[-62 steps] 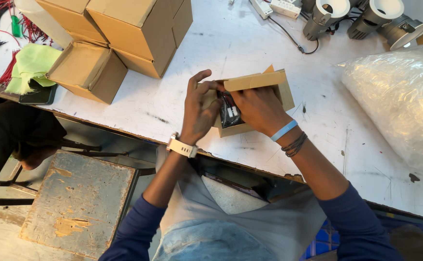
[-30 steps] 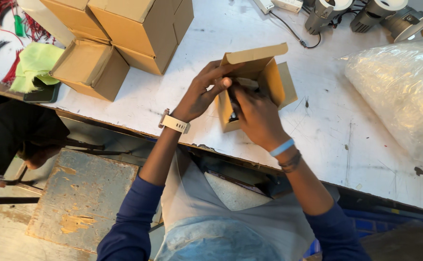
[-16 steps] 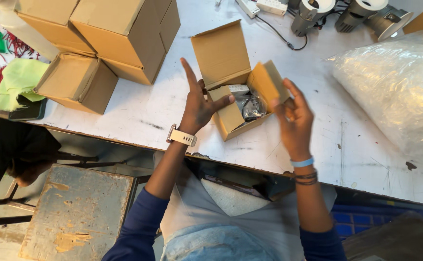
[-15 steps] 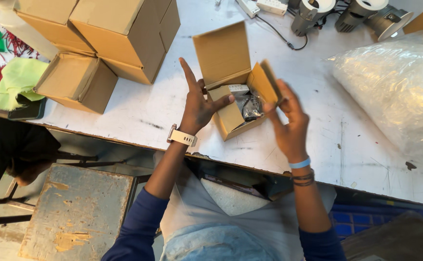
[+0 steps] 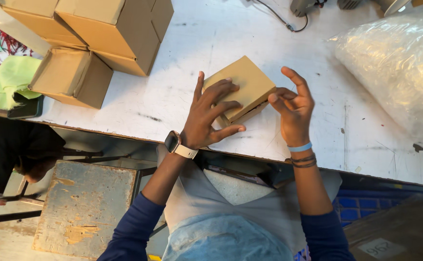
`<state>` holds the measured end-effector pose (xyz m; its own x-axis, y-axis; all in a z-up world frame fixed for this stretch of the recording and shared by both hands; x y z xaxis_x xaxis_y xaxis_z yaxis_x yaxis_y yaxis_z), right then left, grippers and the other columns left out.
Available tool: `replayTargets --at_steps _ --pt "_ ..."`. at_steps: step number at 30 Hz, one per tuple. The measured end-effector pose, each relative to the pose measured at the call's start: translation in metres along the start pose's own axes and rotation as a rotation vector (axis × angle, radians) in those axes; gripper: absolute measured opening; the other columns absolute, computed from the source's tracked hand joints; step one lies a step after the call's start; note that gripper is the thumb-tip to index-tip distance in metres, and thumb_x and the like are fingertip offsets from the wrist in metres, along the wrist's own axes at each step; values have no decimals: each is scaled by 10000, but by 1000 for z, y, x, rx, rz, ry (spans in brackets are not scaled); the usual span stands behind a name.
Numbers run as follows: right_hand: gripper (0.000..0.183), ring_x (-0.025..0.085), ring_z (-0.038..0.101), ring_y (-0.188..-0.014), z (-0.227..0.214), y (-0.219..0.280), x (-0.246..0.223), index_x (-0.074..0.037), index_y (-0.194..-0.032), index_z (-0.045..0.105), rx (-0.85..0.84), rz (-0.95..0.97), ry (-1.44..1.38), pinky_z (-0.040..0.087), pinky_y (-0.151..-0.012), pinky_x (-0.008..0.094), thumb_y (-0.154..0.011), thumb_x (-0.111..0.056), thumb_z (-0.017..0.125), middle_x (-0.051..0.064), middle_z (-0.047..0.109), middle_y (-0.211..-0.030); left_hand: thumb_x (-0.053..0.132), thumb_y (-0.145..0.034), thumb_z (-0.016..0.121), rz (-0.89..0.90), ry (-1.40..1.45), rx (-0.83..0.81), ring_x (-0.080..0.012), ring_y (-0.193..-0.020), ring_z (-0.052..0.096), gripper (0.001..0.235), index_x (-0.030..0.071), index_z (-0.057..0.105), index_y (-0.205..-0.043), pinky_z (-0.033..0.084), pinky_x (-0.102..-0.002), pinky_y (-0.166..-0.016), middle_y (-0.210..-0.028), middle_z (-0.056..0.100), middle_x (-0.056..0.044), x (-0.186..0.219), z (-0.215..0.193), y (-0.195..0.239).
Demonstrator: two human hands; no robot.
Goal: The person repeatedly wraps small cylindrical electronic components in bubble wrap, places them into small cardboard boxes along with power adapters, and closes the boxes. The person stacks the finished boxes on the table.
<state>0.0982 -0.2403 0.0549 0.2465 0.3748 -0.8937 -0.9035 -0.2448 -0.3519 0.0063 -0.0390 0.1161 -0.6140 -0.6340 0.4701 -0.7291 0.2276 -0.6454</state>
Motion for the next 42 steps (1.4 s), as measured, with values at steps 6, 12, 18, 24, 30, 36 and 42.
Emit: replayTargets --at_steps 6,12,18,24,30,36,42 --pt "366 202 703 -1120 -5 -2 -8 53 -1257 687 14 -1 179 595 -1002 332 -908 78 793 124 709 -1198 385 -851 870 -13 -35 -55 -263 -1458 480 412 183 717 -1175 147 -580 -1326 -1425 576 -64 -8 6 4" --pt "357 179 652 -1189 1 -3 -13 30 -1276 677 -67 -7 241 600 -1013 327 -930 29 767 119 682 -1277 383 -764 871 -30 -53 -18 -401 -1404 392 665 245 647 -1375 341 -552 -1184 -1497 418 -191 -13 7 -1" --pt "290 163 652 -1148 10 3 -24 29 -1240 702 -91 -70 299 616 -940 290 -958 15 764 115 679 -1256 329 -768 852 -52 -135 -55 -362 -1403 463 640 244 666 -1374 418 -509 -1203 -1549 492 -94 -21 14 3" --pt "288 166 653 -1147 16 15 -25 33 -1208 703 -47 -149 340 629 -915 288 -933 40 787 121 666 -1224 374 -830 853 37 -187 -46 -311 -1404 528 535 245 713 -1329 392 -512 -1272 -1512 568 -72 -22 11 6" --pt "247 209 643 -1169 12 27 -26 37 -1155 715 -29 -178 316 618 -861 271 -921 86 780 134 689 -1136 652 -772 810 -11 -32 -81 -360 -1445 462 713 197 692 -1307 315 -597 -1275 -1536 502 -120 -17 6 1" --pt "228 235 619 -1245 9 37 -27 53 -1138 715 -59 -149 300 622 -899 290 -918 96 760 129 701 -1089 709 -779 776 -15 -111 -235 -391 -1514 373 766 289 655 -1408 241 -612 -1275 -1607 416 -145 -17 14 -4" --pt "221 263 659 -1204 22 42 -33 50 -1103 706 19 -335 540 634 -812 287 -899 115 758 150 700 -1085 674 -901 714 35 -194 -281 -367 -1514 380 625 381 610 -1444 274 -569 -1272 -1630 401 -145 -19 21 -11"
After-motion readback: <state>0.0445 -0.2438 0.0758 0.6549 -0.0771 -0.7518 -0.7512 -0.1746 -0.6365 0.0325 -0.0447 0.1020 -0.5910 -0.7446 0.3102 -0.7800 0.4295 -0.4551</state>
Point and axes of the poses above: each hand's wrist, its own y-axis away from the middle knuckle, its own z-axis out of the palm, x = y × z, the point moved 7 cm from there along -y, towards the middle knuckle
